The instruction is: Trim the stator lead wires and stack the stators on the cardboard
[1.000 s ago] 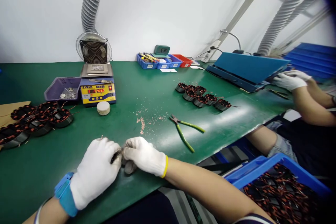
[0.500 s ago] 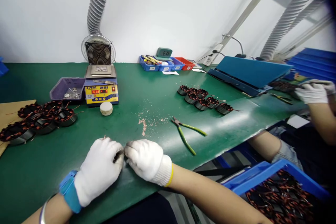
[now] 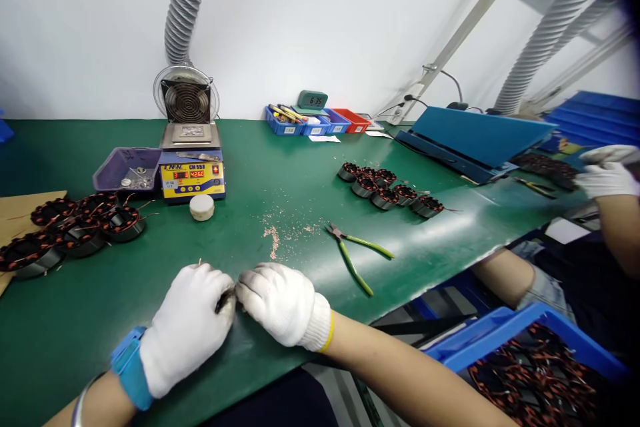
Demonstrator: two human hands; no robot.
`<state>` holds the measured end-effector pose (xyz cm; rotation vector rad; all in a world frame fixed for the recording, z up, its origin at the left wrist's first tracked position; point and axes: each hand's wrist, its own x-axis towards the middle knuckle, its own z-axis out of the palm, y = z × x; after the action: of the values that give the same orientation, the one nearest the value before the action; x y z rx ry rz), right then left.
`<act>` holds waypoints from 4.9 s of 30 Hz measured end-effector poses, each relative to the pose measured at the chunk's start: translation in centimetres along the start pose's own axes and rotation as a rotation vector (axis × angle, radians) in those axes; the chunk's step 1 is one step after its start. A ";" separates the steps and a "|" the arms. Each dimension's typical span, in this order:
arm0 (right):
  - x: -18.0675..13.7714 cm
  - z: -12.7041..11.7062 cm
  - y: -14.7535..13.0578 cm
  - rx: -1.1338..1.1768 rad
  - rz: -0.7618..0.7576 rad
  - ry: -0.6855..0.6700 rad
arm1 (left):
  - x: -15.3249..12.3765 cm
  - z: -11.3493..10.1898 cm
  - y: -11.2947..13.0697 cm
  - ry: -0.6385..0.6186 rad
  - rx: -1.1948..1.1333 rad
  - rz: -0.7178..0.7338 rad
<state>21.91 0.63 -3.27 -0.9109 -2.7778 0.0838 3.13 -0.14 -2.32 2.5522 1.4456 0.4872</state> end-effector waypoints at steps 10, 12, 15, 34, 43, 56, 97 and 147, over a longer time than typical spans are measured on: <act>1.0 0.2 0.0 1.267 0.676 -0.335 | -0.2 -0.1 0.0 -0.028 -0.047 -0.005; 0.7 0.0 0.3 0.948 0.569 -0.211 | -0.2 -0.1 0.0 -0.030 -0.043 -0.008; 0.1 -0.2 0.8 0.281 0.225 0.023 | -0.1 -0.1 0.0 -0.028 -0.033 -0.010; -1.2 -3.1 1.3 0.534 0.696 -0.065 | 0.1 -0.5 -1.2 0.090 -0.184 -0.331; 2.5 -1.2 -3.3 0.696 0.506 -0.191 | -1.3 -0.3 -2.8 0.046 -0.184 -0.164; 0.3 -0.5 -0.9 0.959 0.736 -0.052 | -1.4 0.0 -0.2 0.239 0.147 0.072; -1.3 2.8 -4.2 0.805 0.634 0.569 | -0.9 1.0 -1.0 0.122 -0.115 -0.157; -0.1 0.5 -2.0 0.083 0.197 0.406 | -0.9 0.9 -1.1 0.085 -0.093 -0.135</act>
<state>20.69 -1.06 -3.54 -1.0459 -2.2934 0.0390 2.19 -0.30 -3.66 2.3705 1.5720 0.6328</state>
